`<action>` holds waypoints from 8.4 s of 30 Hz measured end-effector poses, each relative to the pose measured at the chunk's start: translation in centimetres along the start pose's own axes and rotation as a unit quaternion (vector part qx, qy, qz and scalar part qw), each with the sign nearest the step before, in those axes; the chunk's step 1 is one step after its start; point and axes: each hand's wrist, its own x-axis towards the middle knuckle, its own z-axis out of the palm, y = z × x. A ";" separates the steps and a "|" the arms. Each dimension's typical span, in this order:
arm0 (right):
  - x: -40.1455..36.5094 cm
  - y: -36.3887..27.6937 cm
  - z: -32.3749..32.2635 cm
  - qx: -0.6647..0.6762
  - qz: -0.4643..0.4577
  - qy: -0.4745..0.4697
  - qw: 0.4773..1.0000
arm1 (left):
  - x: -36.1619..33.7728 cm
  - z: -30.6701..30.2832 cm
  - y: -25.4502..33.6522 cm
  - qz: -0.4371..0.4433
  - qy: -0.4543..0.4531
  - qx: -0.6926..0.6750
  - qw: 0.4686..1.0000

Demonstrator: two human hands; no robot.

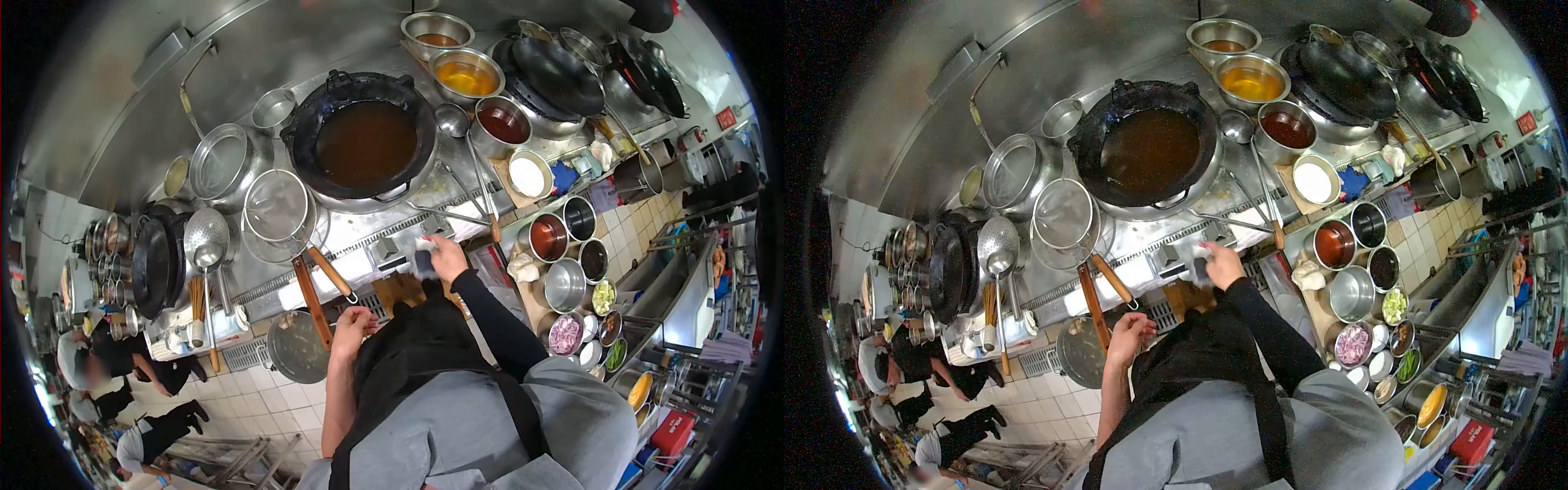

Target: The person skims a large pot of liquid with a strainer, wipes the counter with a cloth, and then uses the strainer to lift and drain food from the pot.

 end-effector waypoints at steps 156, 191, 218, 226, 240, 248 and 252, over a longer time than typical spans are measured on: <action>-1.3 -11.4 14.0 0.521 0.395 -0.401 0.642 | -5.0 -8.3 -37.3 -0.126 0.202 0.401 0.885; 10.2 -4.7 -6.3 0.438 0.303 -0.141 0.835 | 5.6 -11.9 -18.4 0.026 0.185 -0.353 0.917; 10.8 -7.0 -8.3 0.103 0.035 0.040 0.993 | -1.2 -10.4 -2.5 0.070 0.124 -0.298 0.944; 9.1 -5.4 -7.7 0.136 0.144 -0.023 0.980 | 3.1 -14.1 -23.2 -0.004 0.259 -0.302 0.917; 15.4 -5.6 -4.3 0.459 0.261 -0.212 0.822 | -5.9 -8.2 -36.7 -0.095 0.206 0.143 0.963; 11.8 -10.6 -4.3 0.462 0.248 -0.207 0.826 | -4.3 -8.5 -31.7 -0.119 0.312 -0.232 0.914; 11.7 -10.5 -6.2 0.417 0.206 -0.171 0.869 | -3.4 -9.0 -32.4 -0.084 0.272 -0.054 0.957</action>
